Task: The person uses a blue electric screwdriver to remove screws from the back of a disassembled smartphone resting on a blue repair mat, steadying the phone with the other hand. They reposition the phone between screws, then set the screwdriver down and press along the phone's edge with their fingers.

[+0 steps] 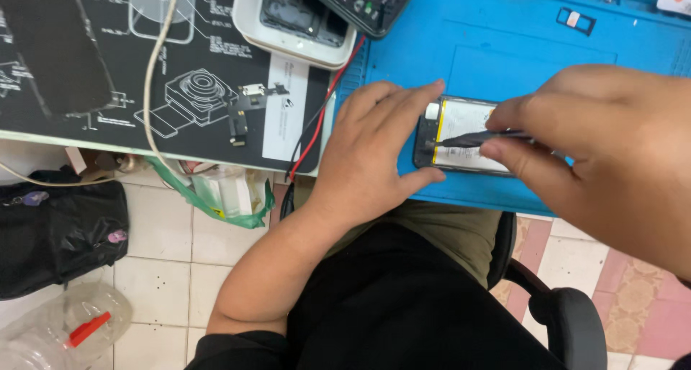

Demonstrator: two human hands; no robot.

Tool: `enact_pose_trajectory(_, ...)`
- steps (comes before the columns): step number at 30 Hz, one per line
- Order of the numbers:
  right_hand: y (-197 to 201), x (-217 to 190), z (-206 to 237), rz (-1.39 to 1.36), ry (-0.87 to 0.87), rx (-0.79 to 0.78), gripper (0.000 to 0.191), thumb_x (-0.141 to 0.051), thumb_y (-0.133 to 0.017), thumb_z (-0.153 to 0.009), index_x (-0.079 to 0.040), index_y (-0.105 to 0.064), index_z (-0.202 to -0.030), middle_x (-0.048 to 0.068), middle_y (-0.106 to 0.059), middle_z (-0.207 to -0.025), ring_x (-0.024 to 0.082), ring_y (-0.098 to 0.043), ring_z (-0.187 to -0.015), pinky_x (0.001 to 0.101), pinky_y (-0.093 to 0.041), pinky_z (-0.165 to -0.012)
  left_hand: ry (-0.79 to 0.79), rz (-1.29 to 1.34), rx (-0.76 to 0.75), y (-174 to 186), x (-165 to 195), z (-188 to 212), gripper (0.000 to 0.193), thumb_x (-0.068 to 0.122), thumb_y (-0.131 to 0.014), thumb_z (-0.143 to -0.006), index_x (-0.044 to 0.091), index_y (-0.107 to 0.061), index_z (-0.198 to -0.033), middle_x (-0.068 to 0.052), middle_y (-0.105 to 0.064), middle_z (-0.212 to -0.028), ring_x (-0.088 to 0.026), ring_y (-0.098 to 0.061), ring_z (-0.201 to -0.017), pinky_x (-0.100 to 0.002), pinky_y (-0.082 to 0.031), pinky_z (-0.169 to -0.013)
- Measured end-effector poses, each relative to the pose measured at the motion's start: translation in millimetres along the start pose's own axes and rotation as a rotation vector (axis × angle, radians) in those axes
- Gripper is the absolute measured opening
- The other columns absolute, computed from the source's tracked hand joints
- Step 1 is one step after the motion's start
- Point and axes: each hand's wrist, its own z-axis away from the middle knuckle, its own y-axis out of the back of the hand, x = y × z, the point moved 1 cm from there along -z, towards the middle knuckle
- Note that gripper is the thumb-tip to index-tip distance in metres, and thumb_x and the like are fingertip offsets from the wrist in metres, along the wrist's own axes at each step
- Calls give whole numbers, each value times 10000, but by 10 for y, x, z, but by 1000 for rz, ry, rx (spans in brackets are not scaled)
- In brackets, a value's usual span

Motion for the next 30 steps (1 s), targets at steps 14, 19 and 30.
enact_pose_trajectory(14, -134, 67, -28, 119, 7, -1, 173, -239, -819, -852, -77, -762, -879, 53, -640, -685, 254, -648, -637, 381, -484, -506, 14, -33, -3, -8, 14, -1, 917, 315, -946, -706, 124, -504, -1486, -84, -640, -1345, -315, -527, -1310, -453, -411, -1145)
enact_pose_trajectory(19, -142, 42, -6, 135, 11, 21, 174, -228, -831, -846, -74, -749, -851, 55, -635, -679, 254, -643, -629, 380, -480, -502, 12, -30, -16, -4, 12, -3, 872, 312, -936, -711, 135, -536, -1466, -80, -634, -1361, -313, -523, -1310, -458, -409, -1147)
enact_pose_trajectory(30, -117, -33, -27, 165, 40, 5, 167, -209, -848, -829, -88, -733, -831, 49, -619, -687, 253, -633, -621, 384, -478, -515, -39, -46, 0, -16, -9, 21, 536, 312, -928, -729, 258, -733, -1226, -69, -612, -1404, -328, -512, -1329, -461, -428, -1138)
